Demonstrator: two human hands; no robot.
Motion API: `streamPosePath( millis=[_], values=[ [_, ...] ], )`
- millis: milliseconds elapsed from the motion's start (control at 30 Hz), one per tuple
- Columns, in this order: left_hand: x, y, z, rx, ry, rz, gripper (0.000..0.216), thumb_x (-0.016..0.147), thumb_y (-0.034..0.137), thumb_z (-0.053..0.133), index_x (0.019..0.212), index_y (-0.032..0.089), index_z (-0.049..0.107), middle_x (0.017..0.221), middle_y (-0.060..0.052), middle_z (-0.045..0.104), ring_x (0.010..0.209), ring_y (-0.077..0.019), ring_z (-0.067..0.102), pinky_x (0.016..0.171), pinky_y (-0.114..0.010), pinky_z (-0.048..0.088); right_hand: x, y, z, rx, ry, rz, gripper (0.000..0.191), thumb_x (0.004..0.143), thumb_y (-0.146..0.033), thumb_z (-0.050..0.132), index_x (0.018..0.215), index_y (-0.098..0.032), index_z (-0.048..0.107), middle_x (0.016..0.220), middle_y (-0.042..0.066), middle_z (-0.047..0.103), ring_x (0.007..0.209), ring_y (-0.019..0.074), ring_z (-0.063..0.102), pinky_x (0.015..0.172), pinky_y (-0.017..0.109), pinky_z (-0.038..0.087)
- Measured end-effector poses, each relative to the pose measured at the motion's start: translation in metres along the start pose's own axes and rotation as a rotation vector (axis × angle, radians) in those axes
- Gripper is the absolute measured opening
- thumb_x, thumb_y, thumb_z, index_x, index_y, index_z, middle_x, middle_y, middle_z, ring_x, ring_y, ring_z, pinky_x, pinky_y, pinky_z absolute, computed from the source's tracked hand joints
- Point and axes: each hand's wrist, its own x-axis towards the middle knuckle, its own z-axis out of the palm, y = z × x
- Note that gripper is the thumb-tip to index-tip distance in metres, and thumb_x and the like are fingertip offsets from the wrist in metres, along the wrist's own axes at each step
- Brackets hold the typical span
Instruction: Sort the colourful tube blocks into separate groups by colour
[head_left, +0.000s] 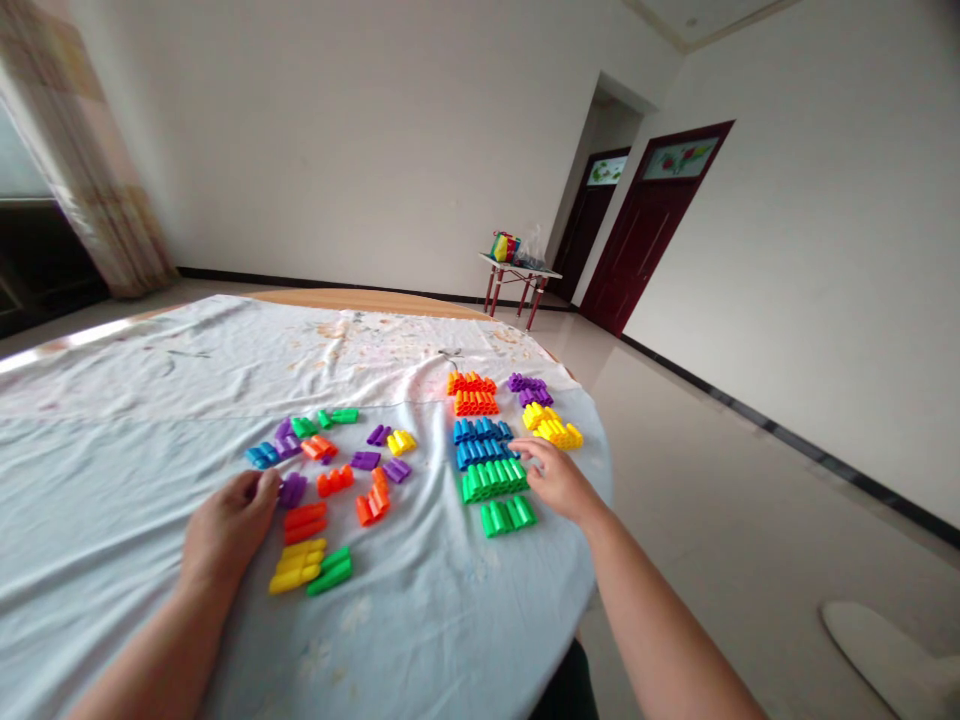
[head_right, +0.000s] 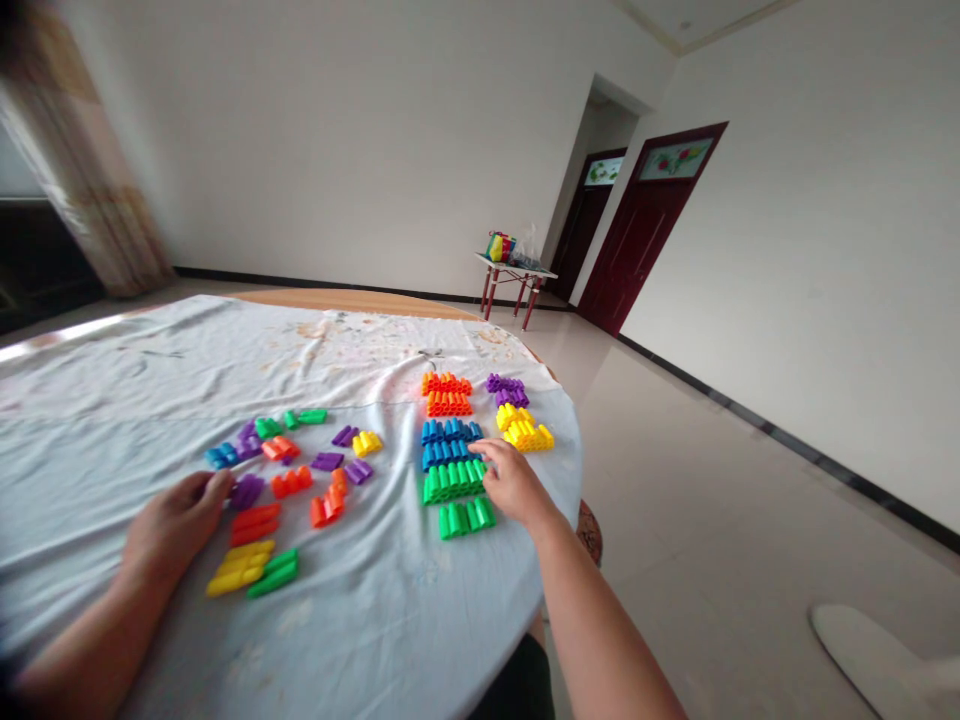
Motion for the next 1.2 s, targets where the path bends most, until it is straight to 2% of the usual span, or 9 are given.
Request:
streamPosePath(
  millis=[100,267,400,533,700,867,967,1100,1200],
  values=[
    [-0.003,0.001,0.0,-0.017,0.013,0.01,0.044,0.081,0.051,0.031,0.089,0.019,0.059,0.078,-0.007,0.06,0.07,-0.0168,0.052,0.056,-0.024,0.031,0.003,-0.032,0.014,0.047,0.088,0.001,0.04,0.075,-0.006,0.043,0.108,-0.02,0.061,0.102,0.005,0.062,0.087,0.0148,0.058,0.077,0.029,0.048],
    [-0.003,0.0,0.001,-0.037,0.043,0.021,0.043,0.081,0.05,0.032,0.086,0.018,0.06,0.073,-0.006,0.06,0.067,-0.0163,0.052,0.054,-0.024,0.031,0.009,-0.084,0.073,0.162,-0.083,-0.101,0.027,0.079,-0.012,0.049,0.1,-0.02,0.064,0.091,0.002,0.066,0.082,0.0135,0.06,0.077,0.025,0.047],
    [-0.002,-0.002,0.002,-0.048,0.07,0.032,0.041,0.08,0.049,0.033,0.081,0.019,0.06,0.071,-0.005,0.061,0.066,-0.0163,0.052,0.054,-0.024,0.031,0.019,-0.095,0.121,0.138,-0.091,0.0,0.02,0.08,-0.021,0.055,0.098,-0.018,0.063,0.079,0.002,0.066,0.068,0.0127,0.06,0.066,0.023,0.047],
    [-0.002,-0.005,0.004,-0.06,0.081,0.049,0.04,0.08,0.05,0.034,0.078,0.019,0.059,0.07,-0.005,0.06,0.067,-0.0165,0.052,0.055,-0.024,0.031,0.023,-0.093,0.148,0.025,-0.052,0.056,0.017,0.076,-0.033,0.062,0.083,-0.018,0.064,0.072,0.002,0.064,0.067,0.014,0.059,0.064,0.023,0.046],
    [-0.003,-0.005,0.005,-0.069,0.084,0.047,0.041,0.08,0.051,0.033,0.078,0.019,0.06,0.07,-0.004,0.06,0.066,-0.0163,0.052,0.054,-0.024,0.031,0.02,-0.092,0.154,0.023,0.0,-0.022,0.011,0.074,-0.025,0.063,0.081,-0.017,0.061,0.08,0.004,0.062,0.078,0.0164,0.058,0.073,0.027,0.047],
    [-0.002,-0.005,0.003,-0.071,0.065,0.031,0.041,0.08,0.05,0.033,0.083,0.019,0.06,0.073,-0.005,0.061,0.068,-0.0169,0.053,0.055,-0.024,0.032,0.017,-0.09,0.143,0.085,0.077,-0.1,0.024,0.07,-0.011,0.062,0.092,-0.018,0.057,0.096,0.006,0.059,0.098,0.0185,0.054,0.088,0.031,0.043],
    [-0.001,-0.004,0.001,-0.071,0.045,0.033,0.041,0.081,0.05,0.034,0.086,0.019,0.06,0.076,-0.006,0.062,0.07,-0.0171,0.054,0.056,-0.024,0.033,0.013,-0.09,0.139,0.077,0.005,-0.129,0.024,0.071,-0.013,0.064,0.092,-0.02,0.057,0.099,0.005,0.059,0.099,0.0188,0.054,0.088,0.032,0.043],
    [0.0,-0.005,0.0,-0.069,0.029,0.016,0.041,0.08,0.051,0.034,0.088,0.02,0.06,0.077,-0.006,0.062,0.071,-0.0179,0.055,0.056,-0.024,0.034,0.008,-0.091,0.138,0.088,-0.151,-0.192,0.028,0.068,-0.027,0.071,0.093,-0.02,0.059,0.098,0.004,0.061,0.097,0.0185,0.055,0.088,0.03,0.043],
    [0.001,-0.007,0.0,-0.068,0.023,0.01,0.04,0.08,0.051,0.035,0.088,0.02,0.06,0.076,-0.006,0.063,0.071,-0.0188,0.056,0.056,-0.024,0.036,0.007,-0.091,0.139,0.112,-0.114,-0.231,0.031,0.071,-0.029,0.068,0.099,-0.019,0.06,0.105,0.006,0.06,0.102,0.0181,0.054,0.093,0.029,0.041]
  ],
)
